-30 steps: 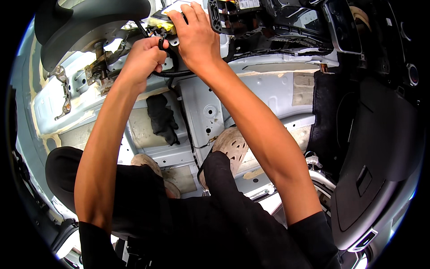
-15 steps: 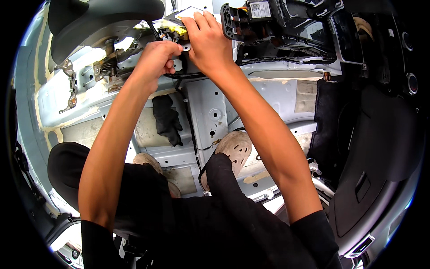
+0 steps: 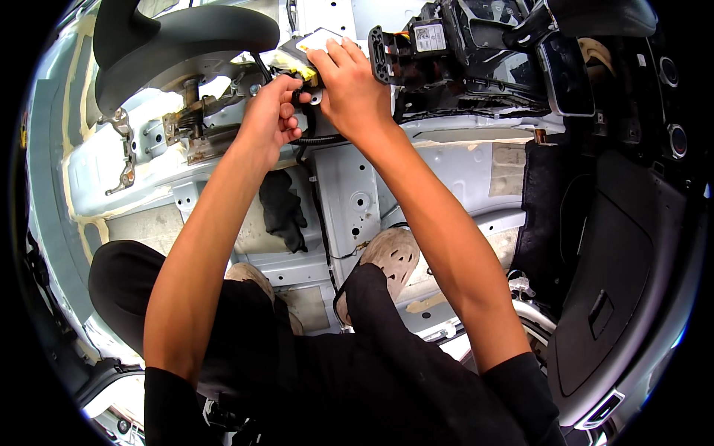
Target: The person sits on the car floor and works on the center console area, manipulating wiring harnesses and using a screwdriver to adjust components. They briefly exit the vehicle to retrieve a cardboard piece and return to continue the repair.
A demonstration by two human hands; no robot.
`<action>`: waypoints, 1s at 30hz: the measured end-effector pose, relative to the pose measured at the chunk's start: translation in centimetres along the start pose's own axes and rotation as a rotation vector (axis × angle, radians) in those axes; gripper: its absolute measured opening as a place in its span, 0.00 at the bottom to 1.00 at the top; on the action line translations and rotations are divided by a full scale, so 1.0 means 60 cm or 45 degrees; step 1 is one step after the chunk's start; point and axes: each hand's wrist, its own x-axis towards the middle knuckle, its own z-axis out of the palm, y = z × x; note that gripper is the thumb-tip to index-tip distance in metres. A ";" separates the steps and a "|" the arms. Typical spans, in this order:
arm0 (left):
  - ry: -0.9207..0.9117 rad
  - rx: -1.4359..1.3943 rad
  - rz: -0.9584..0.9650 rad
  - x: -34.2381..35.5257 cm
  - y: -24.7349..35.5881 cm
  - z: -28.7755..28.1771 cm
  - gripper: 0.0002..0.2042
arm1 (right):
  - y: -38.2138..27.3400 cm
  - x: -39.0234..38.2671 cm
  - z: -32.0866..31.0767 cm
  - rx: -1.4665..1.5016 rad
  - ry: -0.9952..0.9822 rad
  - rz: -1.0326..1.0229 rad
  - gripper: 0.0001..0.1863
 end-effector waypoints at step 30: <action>0.205 0.021 -0.104 0.007 0.004 0.011 0.20 | -0.022 0.020 -0.011 0.187 0.164 0.162 0.05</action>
